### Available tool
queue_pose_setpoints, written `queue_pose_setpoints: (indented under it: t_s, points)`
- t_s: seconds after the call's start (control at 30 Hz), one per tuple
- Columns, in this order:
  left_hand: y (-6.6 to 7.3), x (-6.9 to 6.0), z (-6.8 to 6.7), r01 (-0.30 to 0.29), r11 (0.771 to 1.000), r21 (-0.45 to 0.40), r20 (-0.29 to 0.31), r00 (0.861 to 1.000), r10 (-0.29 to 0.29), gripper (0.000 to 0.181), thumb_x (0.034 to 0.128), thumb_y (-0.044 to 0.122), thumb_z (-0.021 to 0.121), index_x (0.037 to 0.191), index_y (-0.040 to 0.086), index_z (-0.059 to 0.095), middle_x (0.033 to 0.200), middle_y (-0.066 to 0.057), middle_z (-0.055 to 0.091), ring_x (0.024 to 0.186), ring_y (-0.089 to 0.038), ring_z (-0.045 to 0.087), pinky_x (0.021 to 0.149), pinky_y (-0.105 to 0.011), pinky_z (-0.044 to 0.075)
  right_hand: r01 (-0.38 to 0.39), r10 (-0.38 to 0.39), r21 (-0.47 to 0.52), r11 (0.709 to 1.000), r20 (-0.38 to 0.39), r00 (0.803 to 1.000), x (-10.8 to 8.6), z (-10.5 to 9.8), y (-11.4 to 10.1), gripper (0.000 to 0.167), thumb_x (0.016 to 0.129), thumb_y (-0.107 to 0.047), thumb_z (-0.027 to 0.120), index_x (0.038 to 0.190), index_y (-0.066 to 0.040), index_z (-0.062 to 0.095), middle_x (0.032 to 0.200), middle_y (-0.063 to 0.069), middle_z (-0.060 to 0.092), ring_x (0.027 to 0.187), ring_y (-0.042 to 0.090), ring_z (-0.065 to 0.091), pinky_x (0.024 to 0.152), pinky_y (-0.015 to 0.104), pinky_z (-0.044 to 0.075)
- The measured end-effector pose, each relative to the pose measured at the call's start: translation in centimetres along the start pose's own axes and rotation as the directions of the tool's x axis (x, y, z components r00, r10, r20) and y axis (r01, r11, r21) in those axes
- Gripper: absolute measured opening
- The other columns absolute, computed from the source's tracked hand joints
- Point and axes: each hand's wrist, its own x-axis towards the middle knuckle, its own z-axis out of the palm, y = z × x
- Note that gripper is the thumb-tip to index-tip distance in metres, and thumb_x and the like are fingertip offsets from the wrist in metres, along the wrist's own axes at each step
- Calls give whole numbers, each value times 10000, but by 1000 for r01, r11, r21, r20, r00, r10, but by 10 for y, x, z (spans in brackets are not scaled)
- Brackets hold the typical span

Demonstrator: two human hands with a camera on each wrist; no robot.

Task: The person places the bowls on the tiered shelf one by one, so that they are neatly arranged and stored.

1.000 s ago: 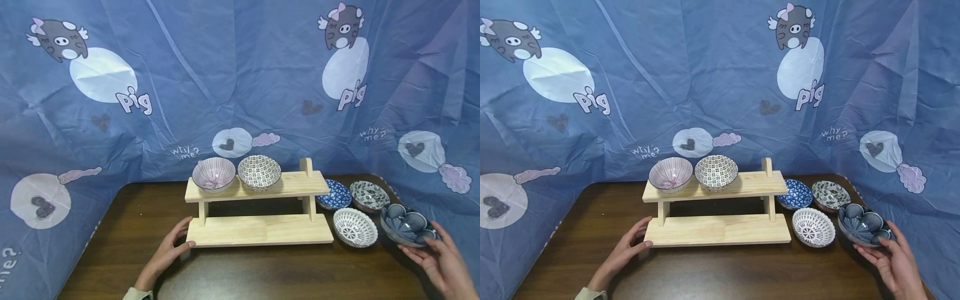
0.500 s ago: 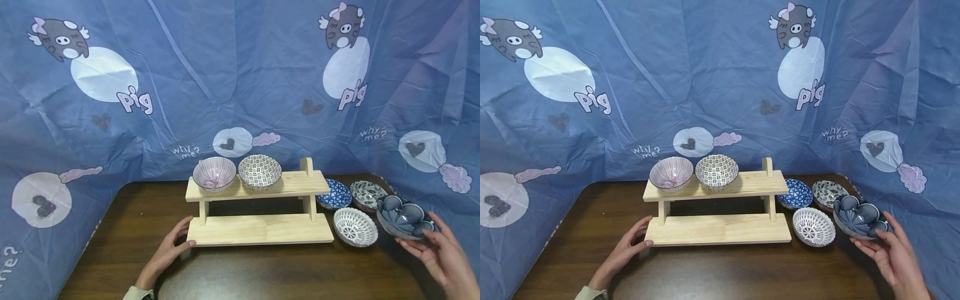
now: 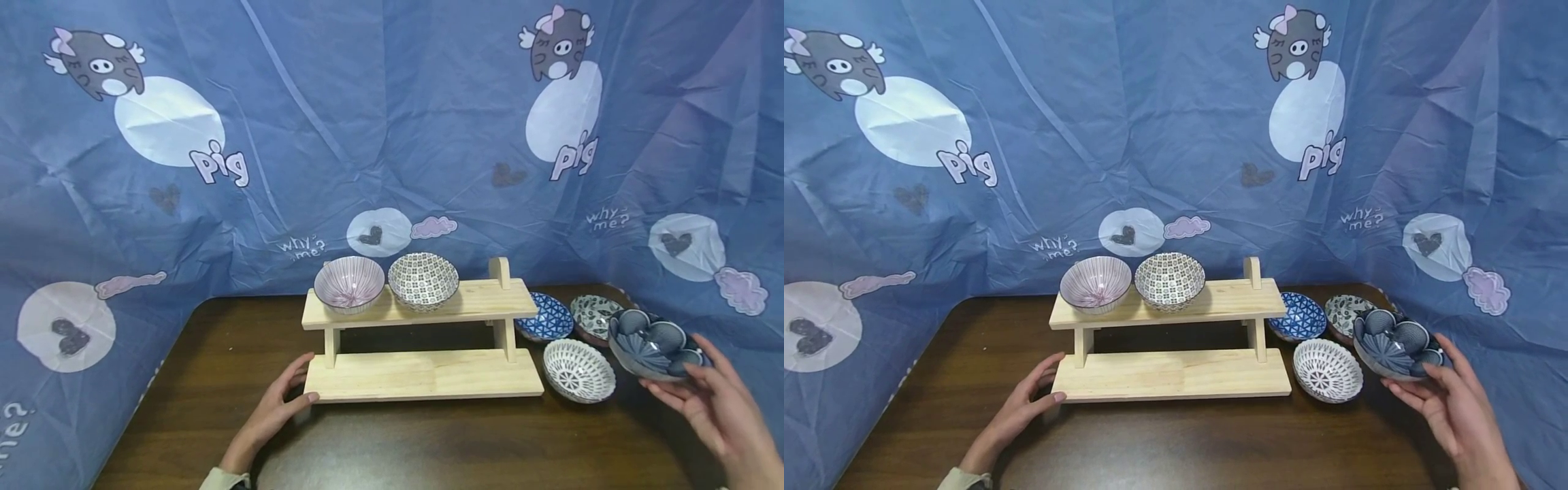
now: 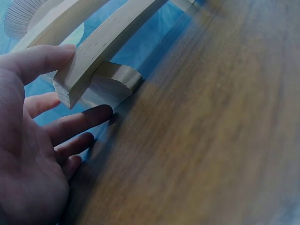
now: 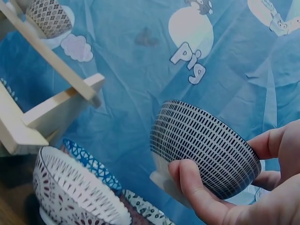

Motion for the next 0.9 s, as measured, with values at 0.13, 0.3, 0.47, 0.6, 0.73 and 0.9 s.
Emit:
queue_pose_setpoints:
  t_s: [0.13,0.3,0.47,0.6,0.73,0.9]
  points:
    - [0,0,0,0,1000,-2,-2,1000,0,686,904,153,703,1514,87,395,1370,-216,604,1203,-110,568,980,-291,448,-3,2,13,1000,22,1000,7,7,0,563,1053,16,49,1379,-174,467,1232,274,652,1051,552,649,842,624,539]
    - [0,0,0,4,1000,-5,1,1000,-4,686,908,157,701,1515,87,392,1381,-216,595,1212,-124,564,978,-294,454,-13,13,-4,1000,47,999,16,16,1,558,1052,26,59,1402,-180,443,1251,273,644,1067,546,647,856,615,540]
    - [0,0,0,-5,1000,-4,3,1000,5,685,907,151,698,1515,79,390,1380,-218,595,1219,-152,564,1023,-421,428,-19,20,-17,1000,61,998,24,23,3,555,1051,34,70,1405,-174,443,1267,264,652,1071,533,652,854,610,544]
    - [0,0,1,-1,1000,2,6,1000,1,684,909,157,695,1516,82,388,1385,-217,592,1233,-187,559,1040,-493,403,-26,26,-10,1000,36,999,28,29,5,544,1058,30,99,1396,-190,463,1254,259,659,1069,523,657,852,612,544]
    - [0,1,0,8,1000,2,7,1000,-8,688,912,162,693,1519,80,381,1392,-218,585,1249,-227,554,1044,-494,398,-25,26,-31,999,24,999,35,37,8,541,1059,31,109,1390,-195,473,1233,264,671,1048,520,667,839,599,554]
    - [0,1,0,7,1000,6,6,1000,-7,690,912,160,693,1520,73,379,1388,-223,586,1248,-237,556,1025,-442,424,-24,26,-54,998,47,999,46,48,13,533,1056,37,104,1387,-187,457,1227,275,673,1023,517,678,829,580,564]
